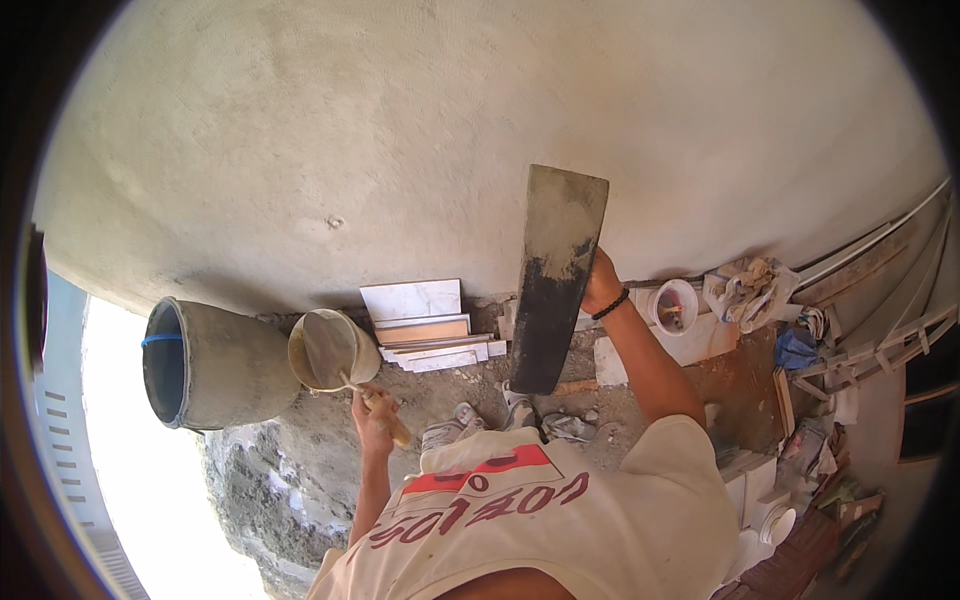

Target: The person applies plaster to the base of a wall using a trowel and a putty knife, scraping material from a large board onto the wall surface while kneeling.

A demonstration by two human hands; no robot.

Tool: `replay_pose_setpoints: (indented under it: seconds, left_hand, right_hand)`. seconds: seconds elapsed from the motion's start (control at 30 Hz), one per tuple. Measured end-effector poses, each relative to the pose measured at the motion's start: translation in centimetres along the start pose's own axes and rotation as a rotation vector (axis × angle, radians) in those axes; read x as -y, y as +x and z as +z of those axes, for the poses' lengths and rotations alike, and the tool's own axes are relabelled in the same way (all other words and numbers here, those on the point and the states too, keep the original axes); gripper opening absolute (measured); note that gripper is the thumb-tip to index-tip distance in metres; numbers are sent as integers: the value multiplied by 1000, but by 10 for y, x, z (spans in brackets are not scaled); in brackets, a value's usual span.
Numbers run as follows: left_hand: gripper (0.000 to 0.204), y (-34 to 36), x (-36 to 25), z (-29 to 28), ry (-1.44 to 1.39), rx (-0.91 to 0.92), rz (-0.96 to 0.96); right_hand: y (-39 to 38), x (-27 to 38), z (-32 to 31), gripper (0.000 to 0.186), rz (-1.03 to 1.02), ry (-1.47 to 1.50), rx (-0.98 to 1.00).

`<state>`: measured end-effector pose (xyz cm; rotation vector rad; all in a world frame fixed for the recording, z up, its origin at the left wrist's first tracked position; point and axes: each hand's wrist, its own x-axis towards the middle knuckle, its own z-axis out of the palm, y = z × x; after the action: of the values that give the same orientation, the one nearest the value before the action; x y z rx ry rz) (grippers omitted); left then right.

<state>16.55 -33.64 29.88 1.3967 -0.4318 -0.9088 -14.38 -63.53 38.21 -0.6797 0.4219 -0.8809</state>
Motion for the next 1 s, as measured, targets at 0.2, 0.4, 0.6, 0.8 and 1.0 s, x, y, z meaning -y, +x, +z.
replay_pose_setpoints:
  seconds: [0.2,0.4,0.6,0.8,1.0]
  left_hand:
    - [19,21,-24,92,-404,444,-209]
    - [30,29,-8,154,-684,702,-659]
    - [30,23,19,181,-613,780,-864]
    - [31,38,57,204,-577,784,-982]
    - [33,44,94,247,-513,702,-932]
  right_hand:
    - [-1,-75,-11,40,62,203,-11]
    - [-26,-148,-13,34,64,172,-83]
    - [-73,-135,-6,31,31,360,-194]
    - [-86,-113,-30,31,127,381,-269]
    - [-95,-121,-120,49,151,-258,-275]
